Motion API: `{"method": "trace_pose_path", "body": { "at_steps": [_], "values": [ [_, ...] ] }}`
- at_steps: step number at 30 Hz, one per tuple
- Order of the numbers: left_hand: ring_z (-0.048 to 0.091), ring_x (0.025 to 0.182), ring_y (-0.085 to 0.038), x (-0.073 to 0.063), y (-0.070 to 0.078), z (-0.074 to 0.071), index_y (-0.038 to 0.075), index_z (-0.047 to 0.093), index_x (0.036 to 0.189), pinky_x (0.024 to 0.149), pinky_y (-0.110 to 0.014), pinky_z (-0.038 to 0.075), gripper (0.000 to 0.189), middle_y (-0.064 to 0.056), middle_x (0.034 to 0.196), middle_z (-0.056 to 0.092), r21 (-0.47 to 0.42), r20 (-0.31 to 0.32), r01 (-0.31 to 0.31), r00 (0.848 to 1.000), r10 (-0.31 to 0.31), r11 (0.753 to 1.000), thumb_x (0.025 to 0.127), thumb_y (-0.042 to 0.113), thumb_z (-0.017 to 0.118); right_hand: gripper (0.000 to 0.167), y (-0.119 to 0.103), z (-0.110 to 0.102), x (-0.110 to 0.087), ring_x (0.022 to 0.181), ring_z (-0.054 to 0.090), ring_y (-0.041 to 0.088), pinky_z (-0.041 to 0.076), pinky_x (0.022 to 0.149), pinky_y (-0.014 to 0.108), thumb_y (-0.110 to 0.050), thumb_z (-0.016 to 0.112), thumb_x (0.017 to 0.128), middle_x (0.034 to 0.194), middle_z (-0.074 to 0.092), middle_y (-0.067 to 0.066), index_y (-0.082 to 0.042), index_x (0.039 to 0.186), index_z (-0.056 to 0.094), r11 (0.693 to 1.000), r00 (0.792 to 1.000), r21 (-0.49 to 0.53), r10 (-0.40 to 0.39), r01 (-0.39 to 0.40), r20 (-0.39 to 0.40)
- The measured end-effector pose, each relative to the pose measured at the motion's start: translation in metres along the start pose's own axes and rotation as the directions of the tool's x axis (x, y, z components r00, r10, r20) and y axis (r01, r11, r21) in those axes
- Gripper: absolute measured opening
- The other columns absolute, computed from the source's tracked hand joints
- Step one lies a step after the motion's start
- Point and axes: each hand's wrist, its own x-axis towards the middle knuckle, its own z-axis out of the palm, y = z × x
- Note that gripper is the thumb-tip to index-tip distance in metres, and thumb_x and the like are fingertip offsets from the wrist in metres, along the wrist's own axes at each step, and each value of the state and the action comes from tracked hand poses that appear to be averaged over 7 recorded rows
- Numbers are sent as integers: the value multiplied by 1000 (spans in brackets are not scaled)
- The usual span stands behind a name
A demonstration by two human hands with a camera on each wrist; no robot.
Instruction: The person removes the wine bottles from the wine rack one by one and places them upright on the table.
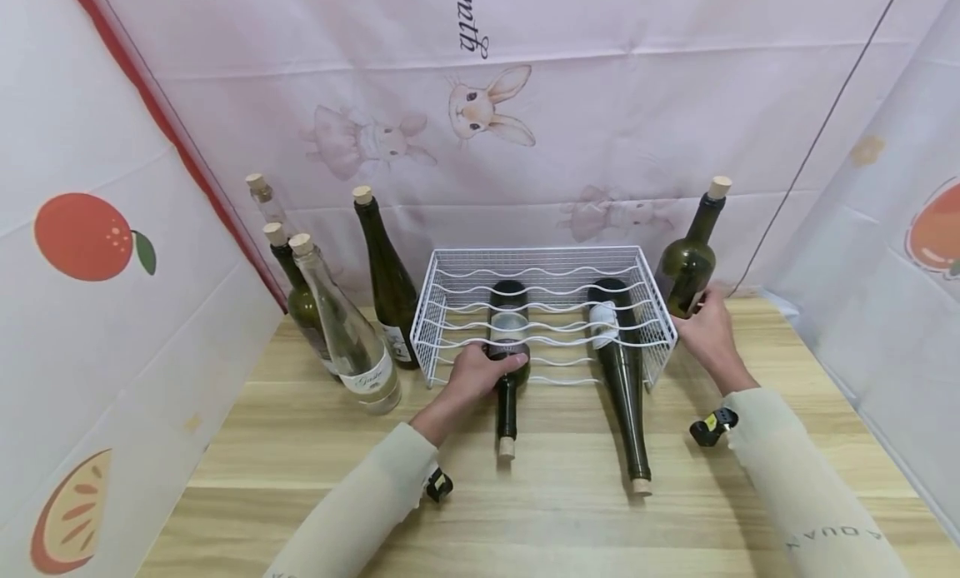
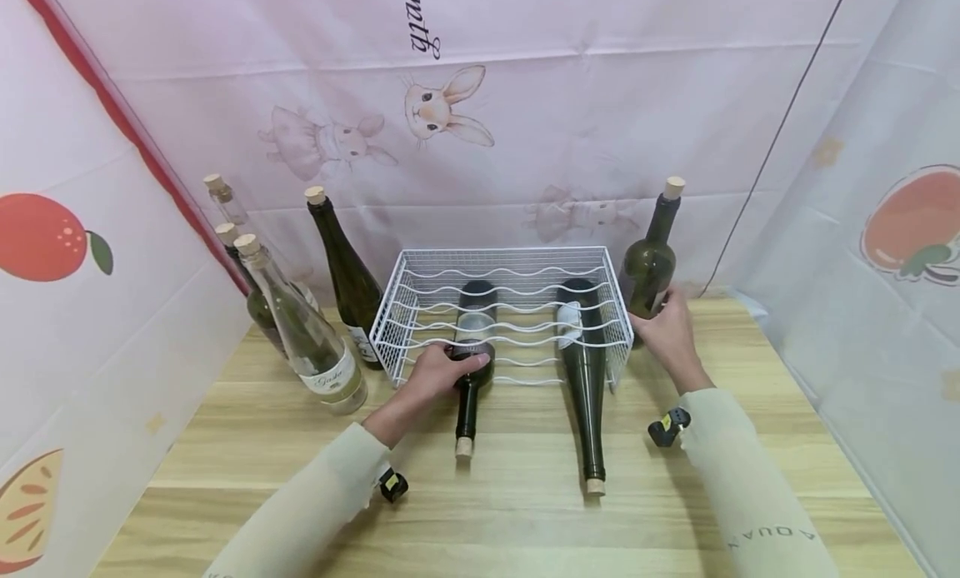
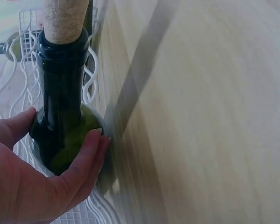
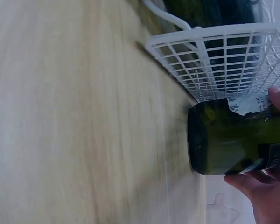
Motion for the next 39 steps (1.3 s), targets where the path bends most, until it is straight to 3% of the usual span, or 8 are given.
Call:
{"method": "trace_pose_path", "body": {
  "at_steps": [7, 15, 25, 33, 39],
  "values": [
    [61, 71, -18, 1, -3, 2, 4, 68, 109, 66, -43, 61, 51, -12, 99, 70, -76, -38, 12, 999, -15, 997, 78, 39, 90, 67, 0, -2, 1, 115, 61, 47, 52, 94, 52, -31, 76, 89, 125, 59, 33, 9, 134, 46, 997, 997, -34, -60, 62, 56],
    [66, 76, -17, 4, -8, -1, 0, 66, 120, 56, -32, 59, 53, -16, 111, 70, -193, 19, 32, 999, -28, 981, 82, 32, 87, 67, -1, -6, 2, 109, 62, 50, 52, 91, 59, -33, 77, 89, 118, 62, 35, 9, 130, 47, 991, 993, -99, -83, 91, 88],
    [68, 69, -15, 1, -10, -2, -1, 65, 123, 48, -28, 54, 47, -15, 108, 71, -340, 63, 37, 998, -16, 940, 86, 21, 83, 69, -1, -10, -1, 110, 60, 51, 50, 94, 63, -32, 75, 90, 119, 61, 37, 12, 133, 44, 990, 992, -107, -81, 91, 101],
    [71, 77, -14, -3, -7, -2, 0, 66, 125, 64, -26, 62, 42, -12, 107, 71, -451, 88, 64, 996, -27, 890, 86, 13, 79, 64, 1, -16, -2, 109, 62, 51, 52, 88, 52, -32, 73, 92, 119, 61, 37, 11, 130, 46, 988, 987, -105, -98, 112, 127],
    [69, 87, -14, -4, -8, -2, -3, 65, 126, 75, -25, 62, 43, -12, 112, 68, -484, 95, 57, 995, -12, 873, 87, 10, 77, 68, -4, -25, -6, 121, 58, 53, 51, 100, 61, -39, 71, 95, 131, 58, 38, 8, 137, 46, 991, 980, -81, -87, 103, 178]
  ]
}}
